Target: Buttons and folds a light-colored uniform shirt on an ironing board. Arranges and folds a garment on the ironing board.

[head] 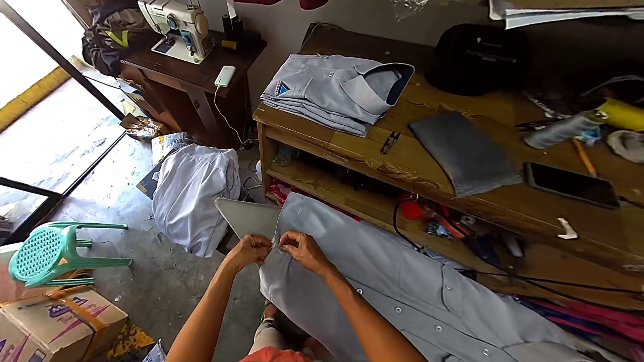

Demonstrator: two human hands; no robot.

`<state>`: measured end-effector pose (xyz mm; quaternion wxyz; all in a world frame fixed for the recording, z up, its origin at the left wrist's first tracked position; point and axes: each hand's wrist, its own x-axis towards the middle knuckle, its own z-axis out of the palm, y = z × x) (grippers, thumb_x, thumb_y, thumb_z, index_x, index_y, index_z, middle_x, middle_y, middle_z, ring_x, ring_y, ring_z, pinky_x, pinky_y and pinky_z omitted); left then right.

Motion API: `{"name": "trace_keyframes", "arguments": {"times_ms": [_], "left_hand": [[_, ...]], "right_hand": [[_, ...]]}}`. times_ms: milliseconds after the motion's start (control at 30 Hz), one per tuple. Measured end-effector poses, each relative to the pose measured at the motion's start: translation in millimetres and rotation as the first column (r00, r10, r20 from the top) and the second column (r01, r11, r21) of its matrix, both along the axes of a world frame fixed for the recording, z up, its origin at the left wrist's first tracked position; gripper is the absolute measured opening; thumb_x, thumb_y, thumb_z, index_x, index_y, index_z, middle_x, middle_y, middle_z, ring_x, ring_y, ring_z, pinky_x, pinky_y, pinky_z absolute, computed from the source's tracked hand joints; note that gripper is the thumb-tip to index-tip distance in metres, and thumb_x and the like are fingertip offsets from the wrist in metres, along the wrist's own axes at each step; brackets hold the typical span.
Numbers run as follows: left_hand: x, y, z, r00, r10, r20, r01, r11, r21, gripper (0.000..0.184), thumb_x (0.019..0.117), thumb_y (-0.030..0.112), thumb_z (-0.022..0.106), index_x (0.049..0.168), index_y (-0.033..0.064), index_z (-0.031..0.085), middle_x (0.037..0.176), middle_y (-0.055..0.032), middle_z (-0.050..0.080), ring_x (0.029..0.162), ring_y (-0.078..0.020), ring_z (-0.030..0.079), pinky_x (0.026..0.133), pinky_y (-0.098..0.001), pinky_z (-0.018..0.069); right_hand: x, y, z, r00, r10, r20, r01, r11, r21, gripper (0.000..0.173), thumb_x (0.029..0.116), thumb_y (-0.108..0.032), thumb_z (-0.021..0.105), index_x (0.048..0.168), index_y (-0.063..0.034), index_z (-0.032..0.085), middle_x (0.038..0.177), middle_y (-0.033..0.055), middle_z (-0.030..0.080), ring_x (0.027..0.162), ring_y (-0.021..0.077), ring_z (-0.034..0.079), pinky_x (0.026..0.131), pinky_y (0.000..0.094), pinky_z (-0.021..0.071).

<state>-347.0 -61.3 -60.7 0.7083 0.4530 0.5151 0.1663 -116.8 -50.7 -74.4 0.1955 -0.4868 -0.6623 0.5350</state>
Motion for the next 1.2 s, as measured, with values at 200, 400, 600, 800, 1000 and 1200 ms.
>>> {"name": "trace_keyframes", "arguments": {"times_ms": [200, 400, 600, 800, 1000, 1200], "left_hand": [[3.1, -0.7, 4.1, 0.97, -0.131, -0.207, 0.176, 0.96, 0.217, 0.017, 0.1014, 0.012, 0.059, 0.102, 0.0002, 0.072, 0.082, -0.0047, 0.069, 0.071, -0.0087, 0.064, 0.072, -0.0307, 0.0567], [3.8, -3.6, 16.4, 0.841, -0.16, -0.517, 0.318, 0.919, 0.233, 0.03, 0.1057, 0.022, 0.05, 0.108, 0.0047, 0.074, 0.098, -0.0134, 0.073, 0.095, -0.0265, 0.07, 0.091, -0.0524, 0.0537], [26.7, -8.2, 13.9, 0.757, 0.114, -0.644, 0.173, 0.915, 0.365, 0.05, 0.096, 0.047, 0.066, 0.122, 0.0046, 0.069, 0.115, -0.0164, 0.07, 0.109, -0.0325, 0.067, 0.099, -0.0548, 0.052], [47.4, -13.1, 2.9, 0.63, 0.159, -0.76, 0.281, 0.866, 0.414, 0.035, 0.0963, 0.034, 0.067, 0.109, 0.0016, 0.071, 0.111, -0.019, 0.07, 0.113, -0.0371, 0.065, 0.1, -0.0567, 0.0484], [65.1, -19.4, 11.4, 0.616, 0.21, -0.759, 0.259, 0.856, 0.447, 0.072, 0.0833, 0.048, 0.081, 0.13, -0.0026, 0.061, 0.117, -0.0261, 0.069, 0.113, -0.0461, 0.065, 0.099, -0.0698, 0.046], [98.4, -25.5, 9.3, 0.662, 0.099, -0.743, 0.348, 0.838, 0.421, 0.056, 0.0858, 0.026, 0.082, 0.127, -0.0086, 0.065, 0.124, -0.0348, 0.062, 0.121, -0.052, 0.058, 0.104, -0.068, 0.0432]], "right_hand": [[-7.2, -0.2, 13.6, 0.988, -0.057, 0.144, 0.058, 0.998, 0.002, 0.017, 0.0954, -0.015, 0.064, 0.104, -0.0036, 0.073, 0.089, 0.0078, 0.072, 0.082, 0.0158, 0.067, 0.08, 0.0373, 0.053], [-12.2, -1.3, 15.8, 0.962, -0.076, 0.264, 0.034, 0.987, 0.16, 0.025, 0.0984, -0.019, 0.062, 0.113, -0.0024, 0.073, 0.103, 0.0152, 0.073, 0.103, 0.0296, 0.067, 0.098, 0.0457, 0.049], [68.8, -46.7, 20.6, 0.921, -0.337, 0.196, 0.23, 0.876, 0.424, 0.031, 0.0982, -0.027, 0.064, 0.119, -0.0067, 0.073, 0.117, 0.0139, 0.071, 0.114, 0.03, 0.065, 0.101, 0.0466, 0.0514], [193.1, -146.3, -27.8, 0.691, -0.578, 0.434, 0.211, 0.736, 0.644, 0.035, 0.0991, -0.035, 0.055, 0.117, -0.0122, 0.075, 0.123, 0.0168, 0.068, 0.115, 0.0427, 0.062, 0.091, 0.0613, 0.0497], [250.8, -198.6, 21.4, 0.557, -0.757, 0.342, 0.426, 0.614, 0.665, 0.044, 0.0976, -0.035, 0.06, 0.13, -0.0064, 0.068, 0.134, 0.0187, 0.065, 0.126, 0.0397, 0.059, 0.103, 0.0582, 0.0469], [345.9, -300.6, 48.3, 0.249, -0.857, 0.452, 0.629, 0.498, 0.598, 0.057, 0.0884, -0.036, 0.074, 0.129, 0.0027, 0.063, 0.115, 0.0269, 0.067, 0.11, 0.0479, 0.063, 0.097, 0.0657, 0.0476]]}}
